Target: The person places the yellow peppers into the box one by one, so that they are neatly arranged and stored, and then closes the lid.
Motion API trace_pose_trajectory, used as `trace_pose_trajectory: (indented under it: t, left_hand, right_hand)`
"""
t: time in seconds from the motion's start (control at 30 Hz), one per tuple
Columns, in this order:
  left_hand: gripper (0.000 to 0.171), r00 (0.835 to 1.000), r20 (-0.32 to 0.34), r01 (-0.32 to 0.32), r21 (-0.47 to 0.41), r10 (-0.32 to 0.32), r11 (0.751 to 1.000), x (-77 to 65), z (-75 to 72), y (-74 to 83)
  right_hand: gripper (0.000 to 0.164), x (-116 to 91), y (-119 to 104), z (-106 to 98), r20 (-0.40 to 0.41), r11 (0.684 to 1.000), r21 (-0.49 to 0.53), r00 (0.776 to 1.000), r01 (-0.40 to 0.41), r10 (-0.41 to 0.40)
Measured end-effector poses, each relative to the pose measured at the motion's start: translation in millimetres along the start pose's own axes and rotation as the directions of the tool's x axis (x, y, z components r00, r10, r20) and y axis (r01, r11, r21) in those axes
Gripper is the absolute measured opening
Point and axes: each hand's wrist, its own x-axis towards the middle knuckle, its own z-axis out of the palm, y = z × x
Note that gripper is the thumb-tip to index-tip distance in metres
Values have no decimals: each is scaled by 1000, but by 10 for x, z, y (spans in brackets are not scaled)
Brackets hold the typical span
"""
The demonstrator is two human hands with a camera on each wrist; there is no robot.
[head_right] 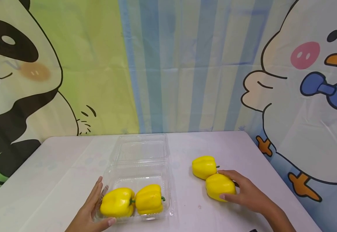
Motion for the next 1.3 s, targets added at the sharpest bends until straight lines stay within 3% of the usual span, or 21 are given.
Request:
trace_pose_trajectory:
  t: [0.3, 0.43, 0.7, 0.93, 1.1, 1.3]
  left_hand:
    - [120, 1000, -13, -23, 11, 23, 1000, 2, 4, -9]
    - [121, 1000, -6, -15, 10, 15, 1000, -2, 6, -1]
    - [124, 998, 20, 61, -19, -60, 998, 5, -11, 31]
    - [123, 999, 10, 38, -16, -38, 999, 22, 17, 12]
    - [121, 1000, 5, 30, -9, -30, 1000, 20, 25, 11]
    - [121, 1000, -5, 30, -21, -30, 999, 1, 17, 4]
  right_hand:
    - [68, -35, -78, -34, 29, 999, 2, 999, -46, 46]
    - [68, -45, -104, -28, 39, 999, 11, 999, -33, 32]
    - [64, 24, -211, 37, 75, 997, 66, 996, 37, -42]
    - [64, 73, -314, 151, 78, 994, 64, 993, 83, -88]
    - [63, 95, -365, 229, 40, 989, 56, 990, 134, -136]
    - [64, 141, -425, 286, -13, 990, 75, 993, 118, -118]
